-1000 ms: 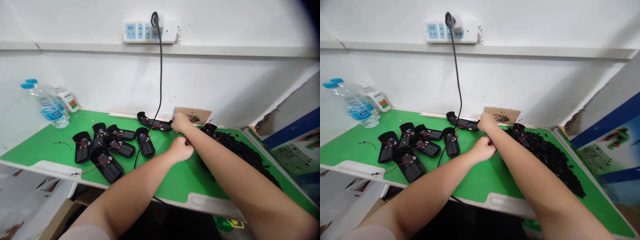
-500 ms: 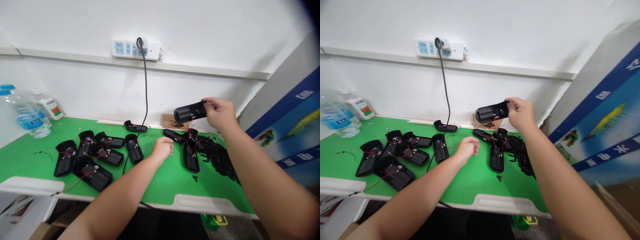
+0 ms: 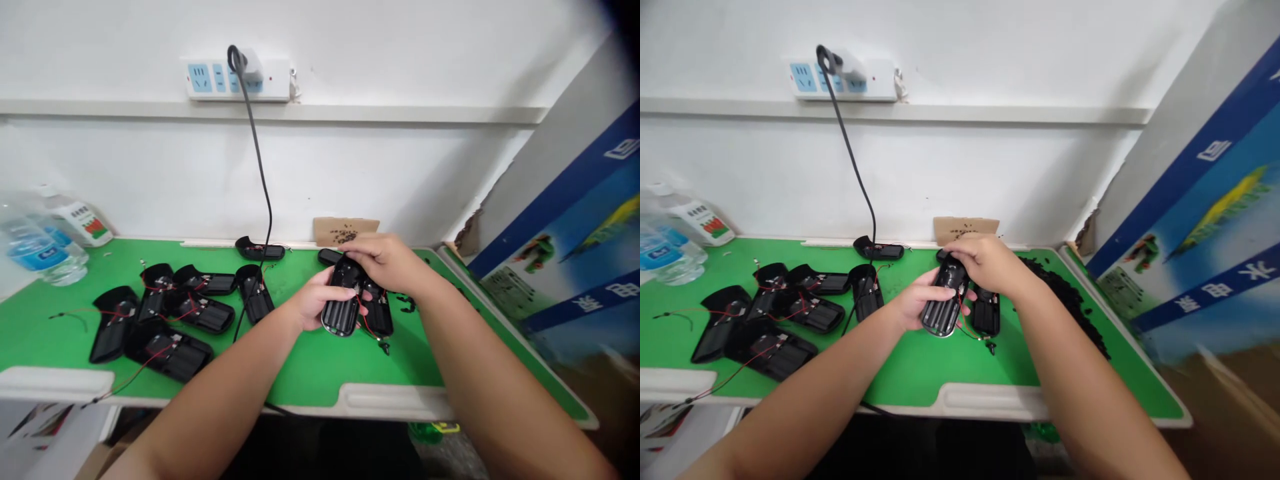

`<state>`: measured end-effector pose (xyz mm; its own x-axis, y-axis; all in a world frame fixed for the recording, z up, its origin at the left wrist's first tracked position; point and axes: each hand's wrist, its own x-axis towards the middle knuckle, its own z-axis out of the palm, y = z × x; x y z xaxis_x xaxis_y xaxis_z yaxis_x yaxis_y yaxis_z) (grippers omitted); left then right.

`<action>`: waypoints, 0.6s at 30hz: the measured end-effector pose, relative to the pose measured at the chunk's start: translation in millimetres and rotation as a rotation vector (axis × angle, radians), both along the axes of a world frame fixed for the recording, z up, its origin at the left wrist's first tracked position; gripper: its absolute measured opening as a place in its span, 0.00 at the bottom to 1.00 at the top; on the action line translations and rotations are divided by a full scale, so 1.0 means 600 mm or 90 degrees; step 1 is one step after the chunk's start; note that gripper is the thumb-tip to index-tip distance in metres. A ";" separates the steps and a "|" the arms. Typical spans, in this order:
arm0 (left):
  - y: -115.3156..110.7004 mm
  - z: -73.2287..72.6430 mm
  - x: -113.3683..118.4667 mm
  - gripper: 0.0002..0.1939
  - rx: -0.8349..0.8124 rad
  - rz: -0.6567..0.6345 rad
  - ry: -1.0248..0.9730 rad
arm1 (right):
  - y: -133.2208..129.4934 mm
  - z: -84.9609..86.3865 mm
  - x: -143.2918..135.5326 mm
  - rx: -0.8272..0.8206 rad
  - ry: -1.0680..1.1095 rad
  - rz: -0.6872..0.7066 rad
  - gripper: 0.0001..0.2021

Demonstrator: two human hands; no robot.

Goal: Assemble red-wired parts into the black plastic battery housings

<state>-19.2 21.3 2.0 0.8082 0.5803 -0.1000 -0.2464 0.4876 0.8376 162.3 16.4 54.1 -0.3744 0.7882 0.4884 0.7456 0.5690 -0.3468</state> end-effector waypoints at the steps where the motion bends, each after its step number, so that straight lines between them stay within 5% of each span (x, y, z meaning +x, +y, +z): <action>1: 0.000 0.000 0.001 0.27 0.000 0.019 0.001 | 0.003 -0.005 -0.001 0.002 0.014 -0.005 0.15; 7: 0.005 -0.003 0.009 0.24 -0.008 0.140 -0.023 | 0.018 -0.037 -0.009 -0.073 0.243 -0.142 0.16; 10: 0.014 -0.011 0.017 0.22 -0.018 0.283 0.061 | 0.031 -0.055 -0.012 -0.123 0.284 -0.170 0.18; 14: 0.032 -0.034 0.026 0.18 0.023 0.443 0.271 | 0.064 -0.051 -0.027 -0.110 0.220 -0.207 0.16; 18: 0.044 -0.055 0.022 0.19 0.128 0.517 0.346 | 0.117 -0.014 -0.081 -0.152 -0.009 -0.130 0.14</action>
<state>-6.2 47.6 -30.8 0.0329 0.9835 -0.1776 -0.0002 0.1777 0.9841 114.0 86.5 45.8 -0.2022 0.9394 0.2767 0.8421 0.3111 -0.4406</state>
